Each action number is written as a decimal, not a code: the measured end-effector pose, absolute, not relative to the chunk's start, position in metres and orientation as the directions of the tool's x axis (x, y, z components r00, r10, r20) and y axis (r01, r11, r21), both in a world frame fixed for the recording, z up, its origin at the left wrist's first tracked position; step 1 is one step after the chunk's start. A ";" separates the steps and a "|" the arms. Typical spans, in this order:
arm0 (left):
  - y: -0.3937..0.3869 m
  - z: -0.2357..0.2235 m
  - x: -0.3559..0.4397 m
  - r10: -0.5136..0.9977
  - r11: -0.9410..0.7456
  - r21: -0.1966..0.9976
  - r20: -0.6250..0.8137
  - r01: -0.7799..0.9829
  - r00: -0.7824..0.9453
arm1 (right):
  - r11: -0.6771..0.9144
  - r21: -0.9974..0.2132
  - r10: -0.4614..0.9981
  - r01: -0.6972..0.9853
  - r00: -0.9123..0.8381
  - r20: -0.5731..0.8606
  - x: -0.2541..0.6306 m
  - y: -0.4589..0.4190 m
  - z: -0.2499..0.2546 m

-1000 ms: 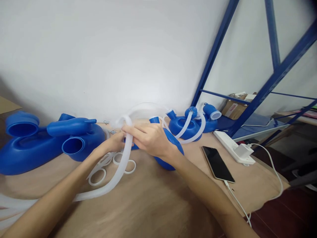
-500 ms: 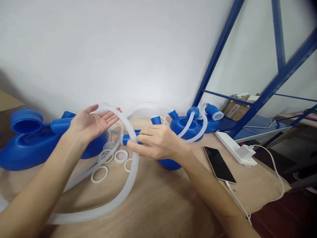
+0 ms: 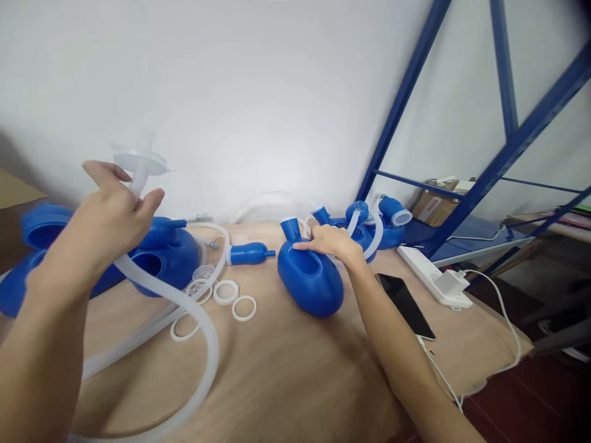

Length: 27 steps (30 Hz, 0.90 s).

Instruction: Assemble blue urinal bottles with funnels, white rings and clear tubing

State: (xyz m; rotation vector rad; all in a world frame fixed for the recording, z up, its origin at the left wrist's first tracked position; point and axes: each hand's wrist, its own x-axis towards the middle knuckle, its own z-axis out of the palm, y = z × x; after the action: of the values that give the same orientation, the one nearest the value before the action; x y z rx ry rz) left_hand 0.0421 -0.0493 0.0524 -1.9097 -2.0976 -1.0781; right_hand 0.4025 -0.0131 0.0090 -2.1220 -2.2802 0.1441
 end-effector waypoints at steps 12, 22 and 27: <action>-0.044 0.049 0.059 0.753 -0.280 0.087 0.638 0.956 0.163 | 0.309 -0.510 0.948 0.802 -0.299 0.105 0.423 -0.021 0.034; -0.049 0.051 0.067 0.838 -0.523 0.255 0.329 0.813 0.435 | 0.636 -0.463 0.771 0.617 -0.490 0.406 0.395 -0.057 0.045; -0.059 0.049 0.075 0.790 -0.570 0.169 0.379 0.804 0.481 | 0.705 -0.336 0.697 0.624 -0.521 0.493 0.392 -0.056 0.042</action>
State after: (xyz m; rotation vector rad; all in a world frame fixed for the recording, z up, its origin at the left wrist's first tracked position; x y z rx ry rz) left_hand 0.0746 -0.0592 0.0491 -2.6765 -1.4410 -0.6592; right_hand 0.3919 -0.0555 0.0419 -1.0027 -2.2999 0.1551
